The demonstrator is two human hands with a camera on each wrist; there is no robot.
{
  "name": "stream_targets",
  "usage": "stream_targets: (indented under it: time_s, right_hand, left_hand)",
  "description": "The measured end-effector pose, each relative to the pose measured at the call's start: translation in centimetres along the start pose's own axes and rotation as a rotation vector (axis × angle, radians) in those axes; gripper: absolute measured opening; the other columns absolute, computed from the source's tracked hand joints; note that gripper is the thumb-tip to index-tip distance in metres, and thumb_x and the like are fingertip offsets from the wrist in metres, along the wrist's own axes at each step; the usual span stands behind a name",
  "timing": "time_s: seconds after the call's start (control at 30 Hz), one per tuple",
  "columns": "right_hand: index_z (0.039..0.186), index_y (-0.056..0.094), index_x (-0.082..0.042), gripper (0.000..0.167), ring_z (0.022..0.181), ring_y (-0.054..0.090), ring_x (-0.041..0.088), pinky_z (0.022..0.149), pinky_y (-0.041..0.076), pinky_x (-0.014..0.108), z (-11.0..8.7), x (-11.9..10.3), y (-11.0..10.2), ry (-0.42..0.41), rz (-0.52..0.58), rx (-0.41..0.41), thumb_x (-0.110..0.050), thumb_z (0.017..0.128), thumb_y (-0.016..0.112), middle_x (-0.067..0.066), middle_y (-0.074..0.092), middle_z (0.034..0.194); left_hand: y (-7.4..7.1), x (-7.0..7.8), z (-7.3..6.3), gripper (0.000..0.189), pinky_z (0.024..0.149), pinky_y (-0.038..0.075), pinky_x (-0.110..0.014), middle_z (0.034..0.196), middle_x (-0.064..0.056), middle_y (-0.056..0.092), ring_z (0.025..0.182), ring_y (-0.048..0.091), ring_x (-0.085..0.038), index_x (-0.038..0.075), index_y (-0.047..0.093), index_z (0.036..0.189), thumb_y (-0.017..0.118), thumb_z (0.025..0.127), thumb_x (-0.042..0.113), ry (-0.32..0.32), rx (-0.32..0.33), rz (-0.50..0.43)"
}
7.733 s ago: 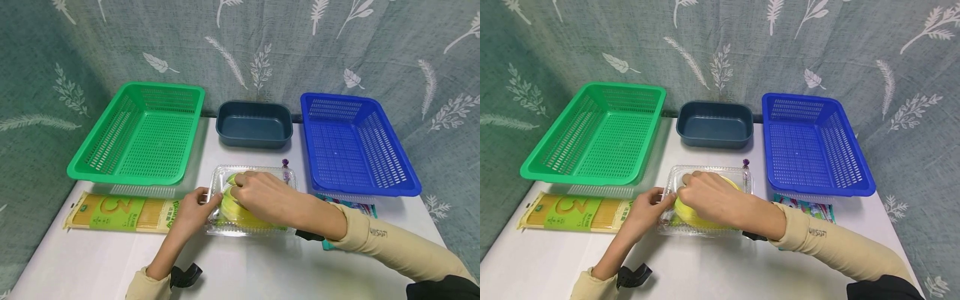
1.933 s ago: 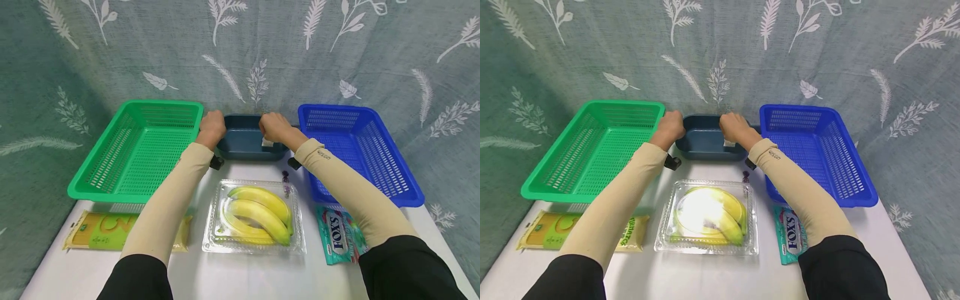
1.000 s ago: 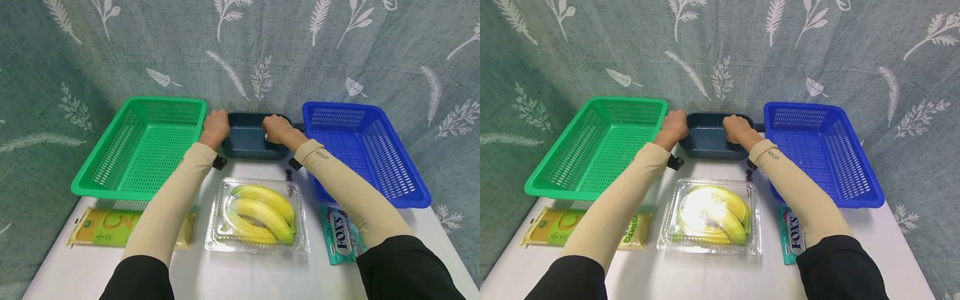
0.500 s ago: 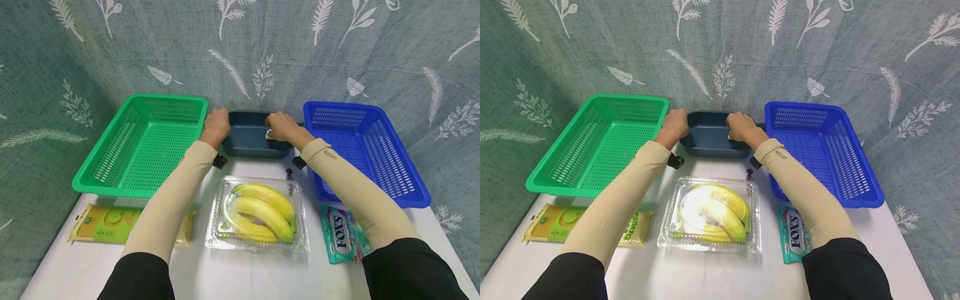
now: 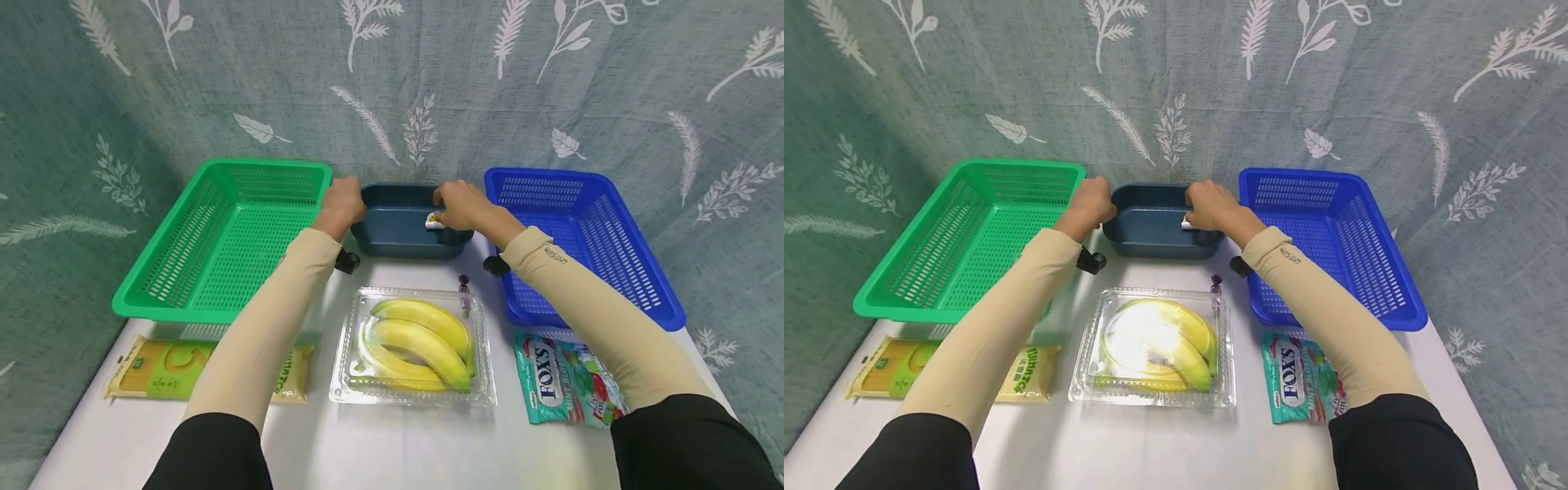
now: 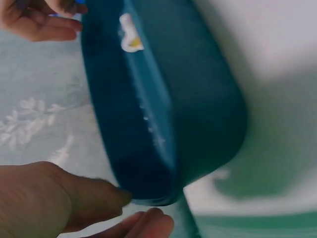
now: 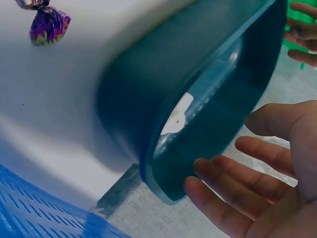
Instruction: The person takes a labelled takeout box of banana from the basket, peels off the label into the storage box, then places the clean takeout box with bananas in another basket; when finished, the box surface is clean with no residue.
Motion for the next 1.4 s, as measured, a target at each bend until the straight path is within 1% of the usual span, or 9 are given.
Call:
stream_targets:
  time_s: [0.1,0.2,0.33,0.4,0.47,0.57,0.73,1.0,1.4]
  right_hand:
    - [0.131,0.062,0.002,0.039,0.114,0.060,0.036,0.095,0.051,0.050,-0.5,-0.2,-0.3,-0.024,0.014,0.011,-0.020,0.098,0.063,0.020,0.063,0.128]
    - [0.130,0.063,0.002,0.039,0.114,0.061,0.035,0.093,0.052,0.049,-1.1,-0.3,-0.4,-0.050,0.026,0.034,-0.022,0.099,0.062,0.020,0.063,0.126]
    - [0.130,0.063,-0.001,0.038,0.114,0.061,0.034,0.090,0.053,0.049,-2.2,-0.6,-0.7,-0.071,0.054,0.066,-0.024,0.100,0.061,0.020,0.064,0.126]
    - [0.130,0.063,-0.001,0.039,0.115,0.060,0.035,0.090,0.053,0.050,-3.0,-0.8,-1.1,-0.075,0.074,0.082,-0.025,0.100,0.060,0.021,0.063,0.128]
    - [0.131,0.063,-0.001,0.039,0.116,0.060,0.035,0.091,0.053,0.051,-3.7,-0.8,-1.4,-0.079,0.097,0.098,-0.025,0.101,0.059,0.021,0.062,0.129]
    - [0.132,0.062,0.000,0.040,0.117,0.060,0.035,0.093,0.051,0.051,-4.8,-0.7,-1.6,-0.082,0.134,0.135,-0.025,0.101,0.058,0.021,0.062,0.131]
    - [0.136,0.058,0.000,0.044,0.117,0.060,0.036,0.095,0.050,0.051,-6.9,-0.4,-1.7,-0.071,0.190,0.171,-0.028,0.102,0.057,0.020,0.060,0.134]
    - [0.134,0.059,0.001,0.045,0.111,0.063,0.032,0.091,0.052,0.049,-10.6,-0.6,-1.3,-0.087,0.257,0.266,-0.029,0.101,0.060,0.018,0.062,0.131]
    - [0.136,0.058,-0.003,0.047,0.111,0.064,0.029,0.083,0.057,0.049,-15.5,-1.0,-0.3,-0.084,0.394,0.328,-0.034,0.101,0.060,0.014,0.060,0.135]
  left_hand:
    - [-0.8,0.2,-0.8,0.022,0.077,0.054,-0.043,0.117,-0.022,0.062,0.101,0.062,-0.035,-0.001,0.063,0.111,0.060,0.094,0.012,0.025,0.007,-0.028]
    - [-1.7,0.4,-1.5,0.010,0.068,0.049,-0.040,0.097,-0.017,0.060,0.084,0.059,-0.030,0.002,0.060,0.094,0.058,0.094,0.012,0.037,0.011,-0.064]
    - [-2.3,-0.2,-2.0,0.021,0.057,0.031,-0.034,0.073,-0.004,0.037,0.062,0.035,-0.020,0.010,0.046,0.076,0.055,0.095,0.015,0.072,0.019,-0.101]
    - [-2.5,-0.7,-2.2,0.016,0.059,0.036,-0.034,0.077,-0.007,0.046,0.065,0.038,-0.020,0.007,0.055,0.083,0.054,0.096,0.018,0.104,0.020,-0.123]
    - [-2.6,-1.2,-2.5,0.024,0.066,0.045,-0.036,0.096,-0.014,0.059,0.075,0.050,-0.024,0.002,0.064,0.104,0.053,0.098,0.022,0.119,0.003,-0.149]
    - [-2.9,-1.6,-3.3,0.050,0.092,0.050,-0.049,0.144,-0.022,0.049,0.116,0.055,-0.037,-0.002,0.053,0.139,0.054,0.101,0.031,0.115,-0.030,-0.185]
    - [-3.7,-1.6,-5.2,0.055,0.091,0.050,-0.051,0.138,-0.021,0.054,0.119,0.055,-0.037,0.000,0.050,0.142,0.055,0.102,0.037,0.115,-0.031,-0.230]
    - [-4.6,-1.7,-8.9,0.059,0.093,0.049,-0.051,0.129,-0.020,0.059,0.116,0.056,-0.035,0.005,0.046,0.145,0.056,0.101,0.043,0.189,-0.016,-0.297]
    - [-3.8,-3.1,-14.3,0.059,0.092,0.052,-0.050,0.134,-0.021,0.057,0.120,0.059,-0.035,0.004,0.047,0.145,0.060,0.100,0.040,0.254,0.026,-0.428]
Point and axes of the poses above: each hand's wrist, its own z-axis towards the middle knuckle, its own y-axis out of the palm, x = y × z, the point moved 1 cm from there along z, towards the middle knuckle
